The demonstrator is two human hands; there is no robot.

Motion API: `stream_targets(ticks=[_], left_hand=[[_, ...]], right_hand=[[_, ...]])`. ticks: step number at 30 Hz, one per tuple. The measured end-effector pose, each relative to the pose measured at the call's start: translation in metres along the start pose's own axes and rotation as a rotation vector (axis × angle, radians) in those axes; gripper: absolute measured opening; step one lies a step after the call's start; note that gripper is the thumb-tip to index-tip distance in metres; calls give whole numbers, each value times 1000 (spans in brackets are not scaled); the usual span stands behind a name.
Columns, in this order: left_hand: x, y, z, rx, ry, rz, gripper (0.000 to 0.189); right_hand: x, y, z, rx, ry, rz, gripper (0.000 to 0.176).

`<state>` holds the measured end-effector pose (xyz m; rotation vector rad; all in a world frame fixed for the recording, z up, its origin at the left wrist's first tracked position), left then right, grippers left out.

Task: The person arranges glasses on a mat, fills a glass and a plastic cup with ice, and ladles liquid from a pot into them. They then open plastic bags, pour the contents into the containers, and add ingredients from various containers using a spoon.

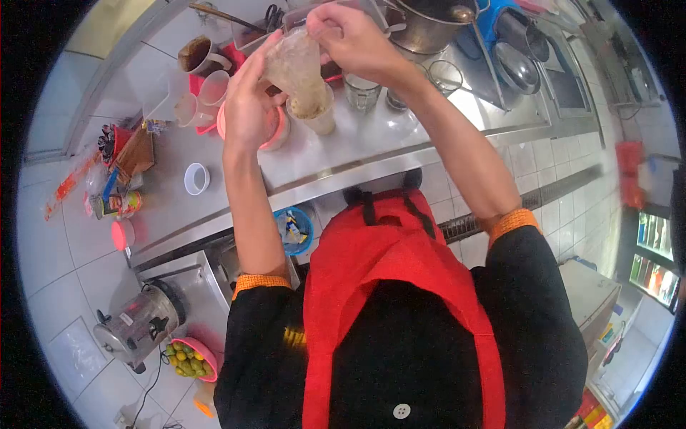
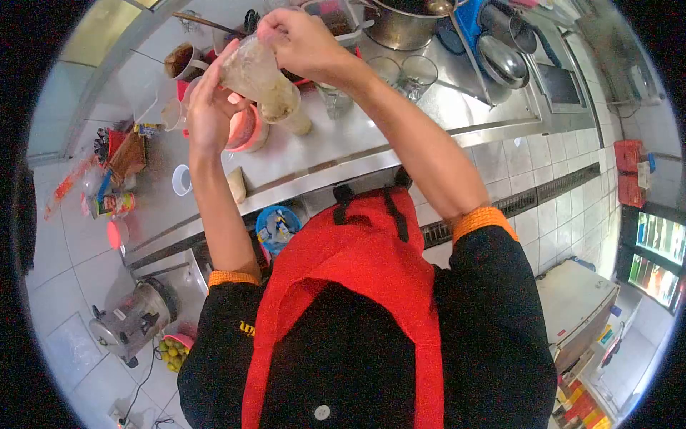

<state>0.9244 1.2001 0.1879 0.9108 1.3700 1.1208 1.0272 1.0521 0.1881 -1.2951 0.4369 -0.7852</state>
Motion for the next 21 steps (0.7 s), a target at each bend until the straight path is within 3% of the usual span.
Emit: stream_targets(ticks=[7,9,10,12,13,15,21], left_hand=[[4,0,6,13,-36,-20,48],[10,-2,7,15,-14,9,49],[13,-2,8,15,-16,11,49],[23,-4,11,4,4,-11,50],[28,-6,13,6,-3,-9,50],[39,-11,17,12,24,-67,48],[64,-18,14,42,123,-188,49]], right_hand=[[-1,9,0,-22,23,205,20],[1,32,2,-24,13,148,37],[3,47,2,-22,15,148,37],[8,72,-1,-12,-145,-213,39],[9,70,-4,-13,-138,-214,39],[5,66,-11,17,-357,-603,40],[0,96,-6,-64,-326,-475,39]])
Point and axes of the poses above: each hand's wrist, its own z-axis towards the middle knuckle, its own x-axis out of the back of the hand, y = z × x, the point moved 1 cm from there along z, towards the middle knuckle, and after that the axes turned 5 degrees about -y, right-handed, at the moved point
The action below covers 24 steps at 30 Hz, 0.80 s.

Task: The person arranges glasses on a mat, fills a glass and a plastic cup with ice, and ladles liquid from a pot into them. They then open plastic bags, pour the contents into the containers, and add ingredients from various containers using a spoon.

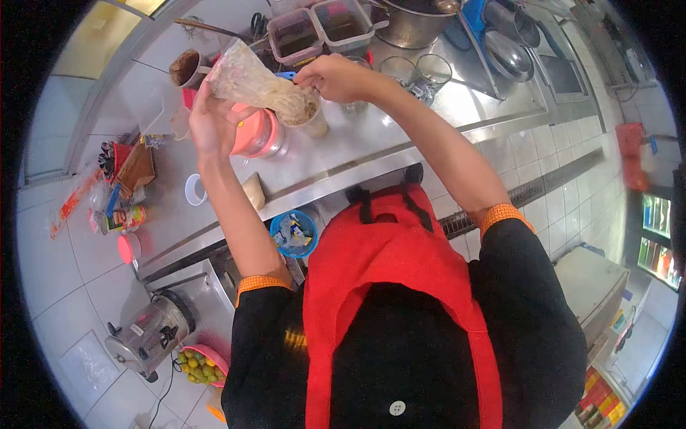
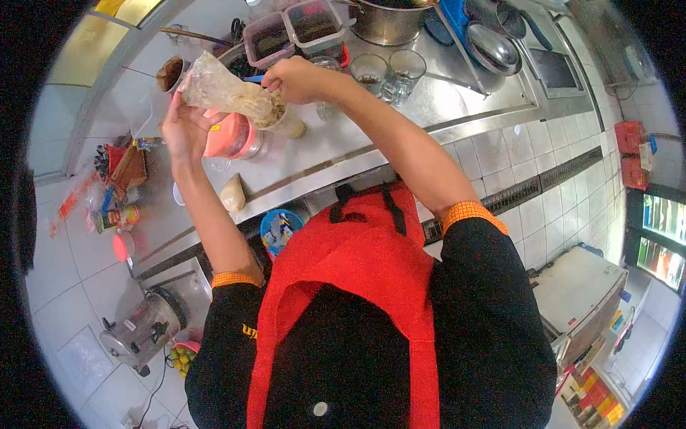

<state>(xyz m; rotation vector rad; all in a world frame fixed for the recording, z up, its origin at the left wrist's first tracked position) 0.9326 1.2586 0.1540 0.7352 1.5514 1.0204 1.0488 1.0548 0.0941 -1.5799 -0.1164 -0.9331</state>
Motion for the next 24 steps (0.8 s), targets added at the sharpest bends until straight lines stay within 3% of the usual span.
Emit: stream_targets(ticks=[14,16,17,19,21,22,24], left_hand=[[8,2,0,43,-13,-203,47],[11,5,0,46,-14,-204,47],[12,4,2,44,-66,-133,47],[10,6,1,42,-110,-60,47],[-10,11,0,8,-148,265,47],[-18,10,-1,8,-147,265,47],[-31,10,-1,-69,-36,563,44]], right_hand=[[2,-16,-8,91,66,62,51],[5,-24,-6,-6,-16,223,52],[5,-20,-2,-3,-22,222,52],[4,-12,6,222,155,114,49],[10,-24,11,234,112,101,47],[11,-28,13,244,73,83,46],[11,-30,20,210,48,81,38]])
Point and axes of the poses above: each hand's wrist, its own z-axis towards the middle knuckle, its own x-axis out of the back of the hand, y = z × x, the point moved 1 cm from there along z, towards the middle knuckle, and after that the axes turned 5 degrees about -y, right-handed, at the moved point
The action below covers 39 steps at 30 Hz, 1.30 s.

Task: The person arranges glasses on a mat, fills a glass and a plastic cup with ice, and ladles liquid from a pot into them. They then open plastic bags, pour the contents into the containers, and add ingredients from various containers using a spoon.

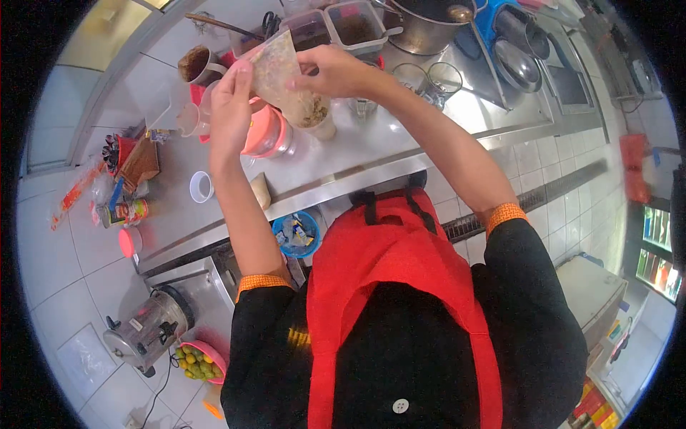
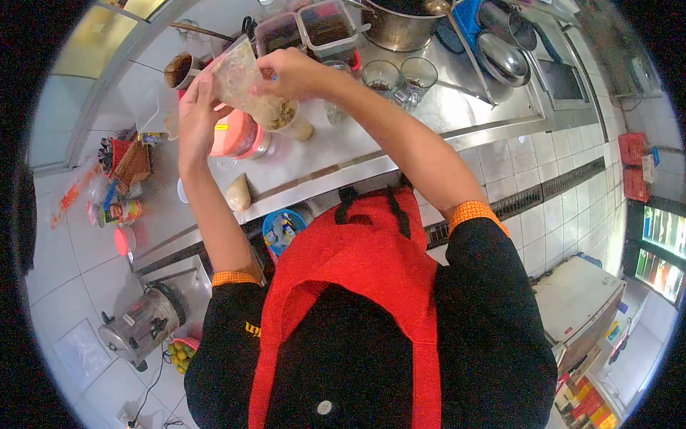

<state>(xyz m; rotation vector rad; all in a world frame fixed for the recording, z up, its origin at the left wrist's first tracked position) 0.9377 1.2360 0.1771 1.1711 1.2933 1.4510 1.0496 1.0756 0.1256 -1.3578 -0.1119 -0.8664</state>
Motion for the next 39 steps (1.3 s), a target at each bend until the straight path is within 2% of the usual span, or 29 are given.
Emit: stream_targets(ticks=[2,3,6,12,14,15,17,18,20,24,26,27,28,30,31,32,34,35,38,39], left_hand=[[-7,13,-3,-49,-5,18,45],[-8,17,-4,-97,-13,36,45],[-7,18,-4,-83,3,70,44],[-5,8,2,-20,39,4,45],[-4,6,8,-3,36,-70,45],[-4,5,12,10,38,-148,46],[3,-2,23,38,51,-204,45],[7,-7,27,69,57,-260,45],[13,-12,34,108,60,-304,47],[19,-23,41,194,107,-417,52],[22,-28,38,195,116,-477,55],[23,-30,37,197,122,-537,58],[27,-35,37,193,130,-538,58],[38,-46,38,249,100,-592,58],[36,-44,33,248,162,-585,56],[35,-43,28,245,173,-587,56],[35,-42,18,244,307,-570,50],[41,-49,18,251,274,-592,43],[43,-57,3,195,226,-562,46],[45,-67,1,216,214,-606,44]], right_hand=[[5,-12,2,-243,13,1,31],[2,-7,2,-242,11,2,31],[-4,2,-1,-127,64,10,30],[-1,0,1,-266,85,30,31],[1,-8,1,-256,80,184,39],[2,-9,2,-253,75,182,39],[2,-12,7,-264,160,186,56],[2,-14,9,-262,157,188,56],[3,-21,16,-147,112,-84,65],[6,-13,44,-228,-44,-117,65],[10,-9,57,-326,-174,-62,59],[14,-7,61,-375,-238,58,55],[16,-3,65,-369,-244,56,55],[19,5,73,-444,-399,291,50],[23,4,76,-462,-425,256,43],[26,2,78,-458,-435,255,43],[32,-1,80,-546,-412,254,28],[34,-4,81,-542,-421,252,28],[36,-12,79,-744,-381,286,16],[38,-14,79,-739,-388,284,16]])
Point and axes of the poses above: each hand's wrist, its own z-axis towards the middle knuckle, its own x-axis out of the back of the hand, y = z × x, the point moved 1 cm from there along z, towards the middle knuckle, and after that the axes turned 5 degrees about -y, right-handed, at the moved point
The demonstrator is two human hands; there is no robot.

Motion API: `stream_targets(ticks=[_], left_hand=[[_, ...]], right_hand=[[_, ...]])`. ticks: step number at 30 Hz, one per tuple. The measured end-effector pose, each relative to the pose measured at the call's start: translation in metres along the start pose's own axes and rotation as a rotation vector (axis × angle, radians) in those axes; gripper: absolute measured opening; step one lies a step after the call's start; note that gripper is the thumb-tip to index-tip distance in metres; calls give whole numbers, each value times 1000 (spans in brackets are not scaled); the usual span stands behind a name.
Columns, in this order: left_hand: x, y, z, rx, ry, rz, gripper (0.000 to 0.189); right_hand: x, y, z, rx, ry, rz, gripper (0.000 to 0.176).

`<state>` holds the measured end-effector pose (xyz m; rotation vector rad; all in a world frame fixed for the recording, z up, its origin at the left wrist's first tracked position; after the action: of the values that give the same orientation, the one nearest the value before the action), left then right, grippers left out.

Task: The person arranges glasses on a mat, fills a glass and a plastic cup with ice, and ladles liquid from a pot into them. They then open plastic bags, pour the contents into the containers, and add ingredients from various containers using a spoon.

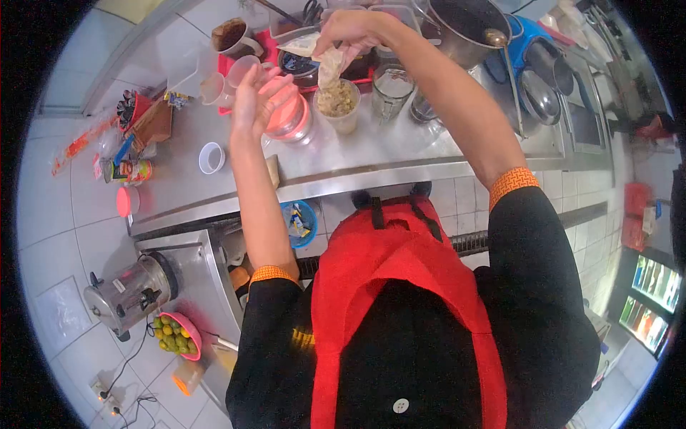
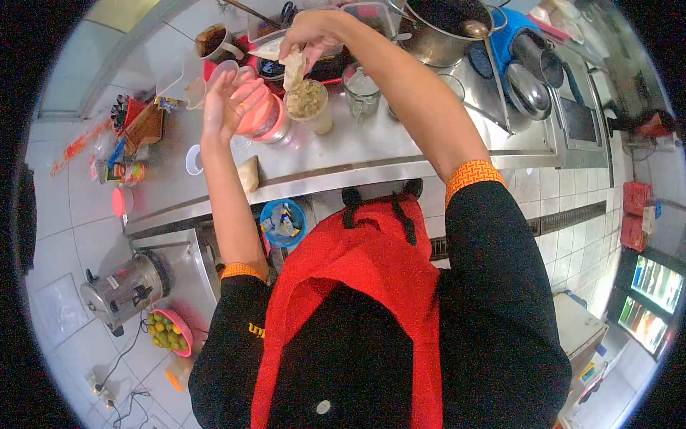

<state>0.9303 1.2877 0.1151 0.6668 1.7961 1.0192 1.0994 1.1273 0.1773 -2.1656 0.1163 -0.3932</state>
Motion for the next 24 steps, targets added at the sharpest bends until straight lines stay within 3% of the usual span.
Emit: stream_targets(ticks=[6,8,10,12,13,15,17,19,21,23,24], left_hand=[[-8,-19,-27,-39,-21,39,41],[-17,-26,-37,-107,7,174,41],[-26,-27,-42,-177,42,306,41],[-36,-19,-51,-875,165,1189,51],[-43,-15,-58,-874,189,1189,51],[-60,-3,-80,-1051,269,1564,57],[-54,-4,-98,-1033,296,1564,54],[-36,-17,-120,-863,275,1254,51],[-28,-24,-153,-846,385,1186,46],[-5,-44,-188,-707,534,936,44],[11,-60,-204,-655,594,806,40]], right_hand=[[14,2,-6,-14,25,-146,14],[10,7,0,98,-237,303,28],[10,5,-3,108,-276,314,29],[2,-1,-8,107,-330,317,29],[-3,-5,-10,106,-347,301,29],[-19,-16,-17,129,-449,200,25],[-40,-27,-20,137,-532,139,26],[-67,-37,-27,143,-653,55,27],[-92,-44,-30,173,-713,-10,32],[-120,-37,-16,57,-972,39,46],[-136,-34,-13,-7,-945,7,57]])
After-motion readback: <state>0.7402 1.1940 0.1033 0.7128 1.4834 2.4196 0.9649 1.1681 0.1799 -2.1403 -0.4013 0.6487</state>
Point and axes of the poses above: each hand's wrist, its own z-axis towards the middle knuckle, its own x-axis out of the back of the hand, y = z × x, the point moved 1 cm from there along z, towards the middle knuckle, and after that the axes turned 5 degrees about -y, right-handed, at the moved point
